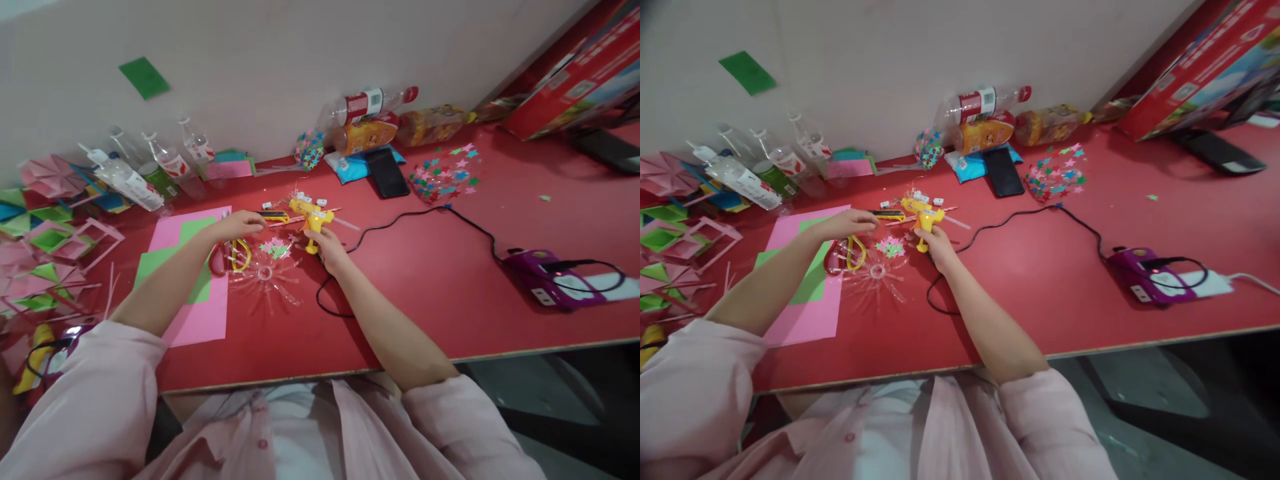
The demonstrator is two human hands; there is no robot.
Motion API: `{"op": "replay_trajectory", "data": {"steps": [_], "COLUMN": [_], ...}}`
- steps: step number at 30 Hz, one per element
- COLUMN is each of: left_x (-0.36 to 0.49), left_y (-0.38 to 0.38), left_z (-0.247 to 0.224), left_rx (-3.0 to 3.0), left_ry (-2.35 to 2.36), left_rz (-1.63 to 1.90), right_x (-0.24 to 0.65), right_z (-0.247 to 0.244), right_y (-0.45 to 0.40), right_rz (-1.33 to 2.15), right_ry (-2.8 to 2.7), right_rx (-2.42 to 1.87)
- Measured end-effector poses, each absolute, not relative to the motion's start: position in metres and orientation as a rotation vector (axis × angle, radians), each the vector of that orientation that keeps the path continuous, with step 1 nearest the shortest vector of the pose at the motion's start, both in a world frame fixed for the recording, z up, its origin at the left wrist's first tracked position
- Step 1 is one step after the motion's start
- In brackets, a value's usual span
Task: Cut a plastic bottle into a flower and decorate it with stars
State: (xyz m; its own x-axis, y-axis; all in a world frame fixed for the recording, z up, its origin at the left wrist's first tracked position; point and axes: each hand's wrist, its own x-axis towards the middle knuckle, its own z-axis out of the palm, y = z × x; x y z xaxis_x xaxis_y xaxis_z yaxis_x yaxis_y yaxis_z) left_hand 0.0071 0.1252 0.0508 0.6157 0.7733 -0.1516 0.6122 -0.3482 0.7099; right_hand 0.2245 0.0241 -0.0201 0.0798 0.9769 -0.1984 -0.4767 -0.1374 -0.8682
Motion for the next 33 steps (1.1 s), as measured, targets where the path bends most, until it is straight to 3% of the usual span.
{"op": "replay_trajectory", "data": {"steps": [3,9,16,23,25,29,33], "left_x": [0.004,-0.026,-0.028,-0.050,-0.058,-0.067,-0.072], "left_y": [0.131,0.119,0.097,0.056,0.023,-0.026,-0.019], "left_z": [0.048,0.054,0.037,0.063,0.078,0.087,0.064], "left_rx": [2.034,1.734,1.460,1.476,1.555,1.645,1.588], "left_ry": [1.151,1.175,1.242,1.301,1.242,1.130,1.507], "left_rz": [0.245,0.714,0.666,1.374,1.178,0.098,0.370], "right_x": [0.222,0.221,0.215,0.217,0.218,0.219,0.229], "right_z": [-0.023,-0.026,-0.026,-0.029,-0.029,-0.024,-0.011], "right_y": [0.024,0.026,0.024,0.026,0.027,0.027,0.020], "right_rz": [1.411,1.398,1.386,1.292,1.262,1.143,0.975], "right_ry": [-0.671,-0.692,-0.753,-0.801,-0.843,-0.962,-1.158], "right_rx": [-1.044,-1.071,-1.071,-1.165,-1.219,-1.410,-1.685]}}
